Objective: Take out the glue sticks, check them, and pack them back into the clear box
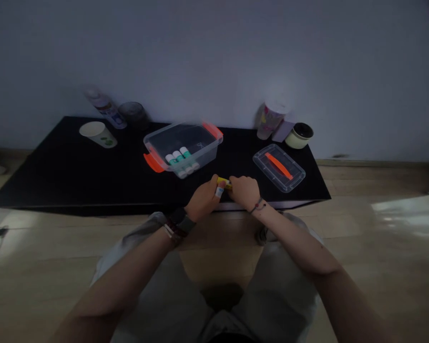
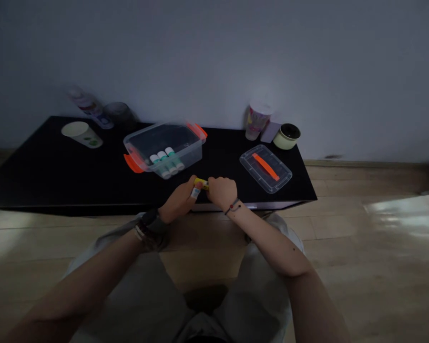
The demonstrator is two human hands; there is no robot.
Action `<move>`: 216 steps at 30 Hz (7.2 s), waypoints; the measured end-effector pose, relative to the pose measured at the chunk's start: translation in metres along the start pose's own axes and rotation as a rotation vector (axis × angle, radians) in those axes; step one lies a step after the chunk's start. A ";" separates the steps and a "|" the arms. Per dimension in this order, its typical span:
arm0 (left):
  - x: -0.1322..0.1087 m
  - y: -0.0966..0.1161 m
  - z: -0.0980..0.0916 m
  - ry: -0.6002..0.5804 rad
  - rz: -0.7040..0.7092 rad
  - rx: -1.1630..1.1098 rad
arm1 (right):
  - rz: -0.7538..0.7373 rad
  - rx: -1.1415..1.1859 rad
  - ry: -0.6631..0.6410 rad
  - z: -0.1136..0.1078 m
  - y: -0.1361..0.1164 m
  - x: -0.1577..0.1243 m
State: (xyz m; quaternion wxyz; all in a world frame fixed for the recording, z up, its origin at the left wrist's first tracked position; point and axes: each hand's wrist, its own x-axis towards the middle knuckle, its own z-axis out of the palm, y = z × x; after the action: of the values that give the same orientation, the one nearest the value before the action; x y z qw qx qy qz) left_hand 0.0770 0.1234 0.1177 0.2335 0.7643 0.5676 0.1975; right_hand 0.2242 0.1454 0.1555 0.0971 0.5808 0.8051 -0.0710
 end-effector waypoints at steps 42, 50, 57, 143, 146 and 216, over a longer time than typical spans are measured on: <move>0.014 0.004 -0.020 0.004 0.096 0.034 | -0.034 1.235 -0.424 0.009 0.028 -0.003; 0.020 -0.052 -0.064 0.421 -0.076 0.400 | 0.016 1.450 -0.194 0.006 0.045 -0.003; 0.015 -0.083 -0.070 0.197 -0.133 0.459 | 0.079 1.511 -0.134 0.008 0.056 0.003; 0.024 -0.058 -0.030 0.273 0.298 0.186 | 0.467 0.078 0.158 0.061 0.231 0.055; 0.023 -0.059 -0.030 0.271 0.279 0.142 | 0.491 0.130 0.269 0.046 0.235 0.050; 0.045 -0.091 -0.014 0.385 -0.116 -0.719 | 0.120 0.646 0.537 0.019 0.124 0.074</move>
State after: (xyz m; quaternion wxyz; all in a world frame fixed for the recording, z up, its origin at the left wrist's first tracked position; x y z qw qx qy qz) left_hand 0.0109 0.1914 0.0776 0.3860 0.5497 0.5378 0.5095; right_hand 0.3205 0.2487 0.1196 -0.2991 0.6250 0.7031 -0.1600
